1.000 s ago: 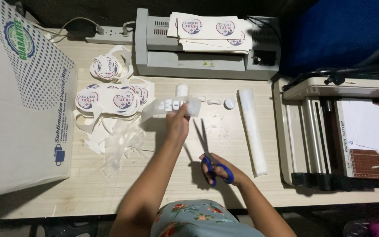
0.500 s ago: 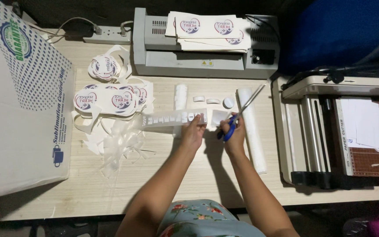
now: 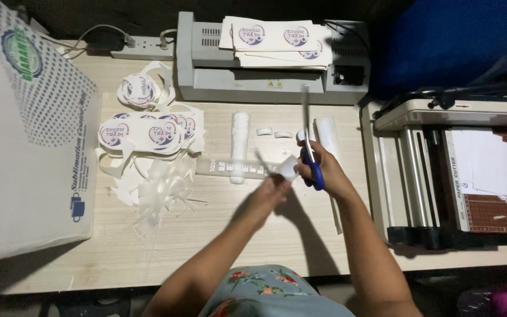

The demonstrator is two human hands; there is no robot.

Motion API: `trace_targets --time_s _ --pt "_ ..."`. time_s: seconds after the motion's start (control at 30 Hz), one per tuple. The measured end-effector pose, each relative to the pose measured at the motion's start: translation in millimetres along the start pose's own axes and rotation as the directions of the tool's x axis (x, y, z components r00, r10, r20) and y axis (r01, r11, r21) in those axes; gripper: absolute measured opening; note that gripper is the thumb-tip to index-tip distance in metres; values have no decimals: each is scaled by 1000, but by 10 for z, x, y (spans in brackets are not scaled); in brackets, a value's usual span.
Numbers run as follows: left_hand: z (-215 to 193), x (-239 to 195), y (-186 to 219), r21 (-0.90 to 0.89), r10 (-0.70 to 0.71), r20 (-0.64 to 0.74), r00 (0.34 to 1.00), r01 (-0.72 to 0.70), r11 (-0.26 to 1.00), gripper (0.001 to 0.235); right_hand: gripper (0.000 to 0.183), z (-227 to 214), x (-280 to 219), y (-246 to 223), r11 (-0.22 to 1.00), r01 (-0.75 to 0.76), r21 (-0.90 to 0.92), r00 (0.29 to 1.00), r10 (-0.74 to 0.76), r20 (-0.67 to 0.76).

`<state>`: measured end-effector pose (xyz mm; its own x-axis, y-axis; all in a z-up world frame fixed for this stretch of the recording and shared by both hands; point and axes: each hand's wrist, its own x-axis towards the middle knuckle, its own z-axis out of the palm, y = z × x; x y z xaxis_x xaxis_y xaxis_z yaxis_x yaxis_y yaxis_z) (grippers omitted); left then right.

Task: The person uses blue-handled scissors to cut circular stickers from a roll of white material on a wooden table. They repeatedly cut individual stickers and place them on the table next to a pile of previously cut stickers.

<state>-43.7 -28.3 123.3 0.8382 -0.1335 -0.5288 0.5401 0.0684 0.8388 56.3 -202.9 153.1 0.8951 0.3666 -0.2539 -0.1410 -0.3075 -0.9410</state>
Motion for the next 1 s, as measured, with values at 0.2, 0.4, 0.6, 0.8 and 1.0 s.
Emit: trace_targets --time_s 0.2,0.4,0.6,0.8,1.0 --pt "-372 281 96 244 428 -21 904 -410 879 33 65 -2 50 -369 948 310 -69 914 -277 297" --pt "-335 -141 539 -1 332 -388 860 -360 933 16 85 212 -244 -504 983 170 74 985 -170 5" --pt "-270 -345 626 -213 495 -519 696 -667 714 15 127 665 -878 51 951 219 218 924 -273 267" --pt "-106 -465 624 -217 598 -474 646 -744 632 14 134 829 -1097 -179 947 188 262 916 -265 302" --pt "-28 -652 748 -275 463 -466 754 -621 734 16 132 840 -1086 -352 936 173 308 933 -256 254"
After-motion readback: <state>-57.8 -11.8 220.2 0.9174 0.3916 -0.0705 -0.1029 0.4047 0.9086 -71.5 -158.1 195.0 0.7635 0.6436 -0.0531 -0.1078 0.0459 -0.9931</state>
